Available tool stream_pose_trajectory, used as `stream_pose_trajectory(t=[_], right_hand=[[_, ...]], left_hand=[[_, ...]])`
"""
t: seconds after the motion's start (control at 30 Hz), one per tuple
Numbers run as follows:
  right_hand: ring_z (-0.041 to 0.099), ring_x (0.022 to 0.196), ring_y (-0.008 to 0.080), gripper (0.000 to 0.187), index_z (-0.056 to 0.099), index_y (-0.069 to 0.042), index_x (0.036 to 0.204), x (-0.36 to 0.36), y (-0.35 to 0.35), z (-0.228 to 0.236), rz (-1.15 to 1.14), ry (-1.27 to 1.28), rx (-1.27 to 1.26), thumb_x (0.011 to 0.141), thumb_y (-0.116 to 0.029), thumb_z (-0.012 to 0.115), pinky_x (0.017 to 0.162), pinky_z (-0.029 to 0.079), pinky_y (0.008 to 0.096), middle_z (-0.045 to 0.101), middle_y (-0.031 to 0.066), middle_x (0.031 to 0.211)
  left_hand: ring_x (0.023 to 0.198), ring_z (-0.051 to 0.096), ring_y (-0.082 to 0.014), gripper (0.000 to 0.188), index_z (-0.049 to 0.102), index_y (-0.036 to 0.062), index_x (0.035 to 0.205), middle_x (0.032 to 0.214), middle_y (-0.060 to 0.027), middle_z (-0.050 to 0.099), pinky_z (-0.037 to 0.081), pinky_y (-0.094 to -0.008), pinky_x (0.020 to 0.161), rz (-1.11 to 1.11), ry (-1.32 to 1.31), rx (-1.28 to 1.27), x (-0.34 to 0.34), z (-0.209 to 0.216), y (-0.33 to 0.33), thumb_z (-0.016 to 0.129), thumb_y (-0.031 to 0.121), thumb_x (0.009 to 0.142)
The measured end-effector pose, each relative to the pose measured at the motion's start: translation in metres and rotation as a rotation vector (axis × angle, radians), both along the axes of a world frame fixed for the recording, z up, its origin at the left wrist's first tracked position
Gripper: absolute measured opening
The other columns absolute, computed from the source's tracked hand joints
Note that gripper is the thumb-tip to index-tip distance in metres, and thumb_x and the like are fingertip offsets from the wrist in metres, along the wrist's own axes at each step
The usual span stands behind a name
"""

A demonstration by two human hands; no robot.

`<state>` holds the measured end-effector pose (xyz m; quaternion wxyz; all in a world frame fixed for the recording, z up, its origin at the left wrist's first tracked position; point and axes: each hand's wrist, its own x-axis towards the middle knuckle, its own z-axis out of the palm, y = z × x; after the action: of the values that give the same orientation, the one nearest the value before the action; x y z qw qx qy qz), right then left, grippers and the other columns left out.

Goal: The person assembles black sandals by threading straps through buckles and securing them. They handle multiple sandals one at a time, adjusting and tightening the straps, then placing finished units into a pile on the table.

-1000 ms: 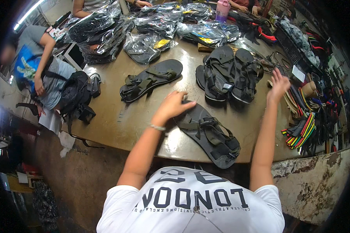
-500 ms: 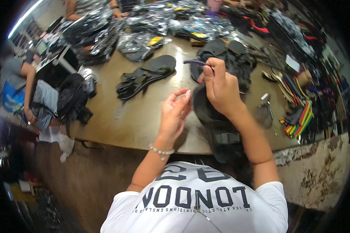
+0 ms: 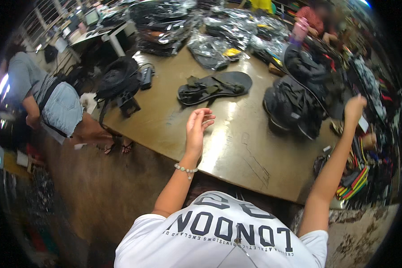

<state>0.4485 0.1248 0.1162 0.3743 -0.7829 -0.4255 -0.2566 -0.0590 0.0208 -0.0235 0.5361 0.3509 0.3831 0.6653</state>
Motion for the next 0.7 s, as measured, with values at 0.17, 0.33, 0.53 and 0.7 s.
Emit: stream_pose_trajectory(t=[0.17, 0.33, 0.53, 0.7], right_hand=[[0.058, 0.099, 0.0536, 0.042, 0.038, 0.005, 0.11, 0.084, 0.019, -0.104, -0.074, 0.284, -0.049, 0.101, -0.035, 0.034, 0.084, 0.047, 0.0567, 0.059, 0.0387, 0.105], [0.052, 0.111, 0.0517, 0.048, 0.04, 0.007, 0.114, 0.074, 0.003, -0.071, -0.161, 0.379, -0.237, 0.102, -0.038, 0.027, 0.093, 0.042, 0.0563, 0.054, 0.0384, 0.118], [0.055, 0.108, 0.0498, 0.049, 0.04, 0.003, 0.116, 0.028, -0.025, -0.059, -0.209, 0.333, -0.202, 0.101, -0.041, 0.026, 0.091, 0.044, 0.0565, 0.056, 0.0337, 0.12], [0.063, 0.1, 0.0392, 0.035, 0.045, 0.003, 0.113, -0.029, -0.077, -0.025, 0.02, -0.009, 0.425, 0.103, -0.03, 0.038, 0.08, 0.053, 0.043, 0.06, 0.0302, 0.114]], left_hand=[[0.112, 0.054, -0.0306, 0.037, 0.057, 0.0049, 0.113, 0.114, -0.0168, 0.057, 0.042, -0.0406, 0.099, 0.338, 0.985, 0.474, -0.018, 0.027, 0.052, 0.068, 0.027, 0.085], [0.13, 0.039, -0.0419, 0.104, 0.04, 0.0135, 0.143, 0.139, -0.025, 0.041, 0.023, -0.0579, 0.112, 0.209, 1.772, 0.306, -0.02, 0.04, 0.123, 0.079, 0.06, 0.059], [0.123, 0.046, -0.039, 0.101, 0.041, 0.0162, 0.143, 0.129, -0.0224, 0.051, 0.035, -0.053, 0.104, -0.231, 1.856, -0.05, -0.02, 0.039, 0.148, 0.085, 0.045, 0.056], [0.115, 0.052, -0.034, 0.093, 0.048, 0.0133, 0.138, 0.124, -0.0156, 0.055, 0.04, -0.0427, 0.099, -0.358, 1.689, 0.273, -0.03, 0.03, 0.082, 0.083, 0.032, 0.055]])
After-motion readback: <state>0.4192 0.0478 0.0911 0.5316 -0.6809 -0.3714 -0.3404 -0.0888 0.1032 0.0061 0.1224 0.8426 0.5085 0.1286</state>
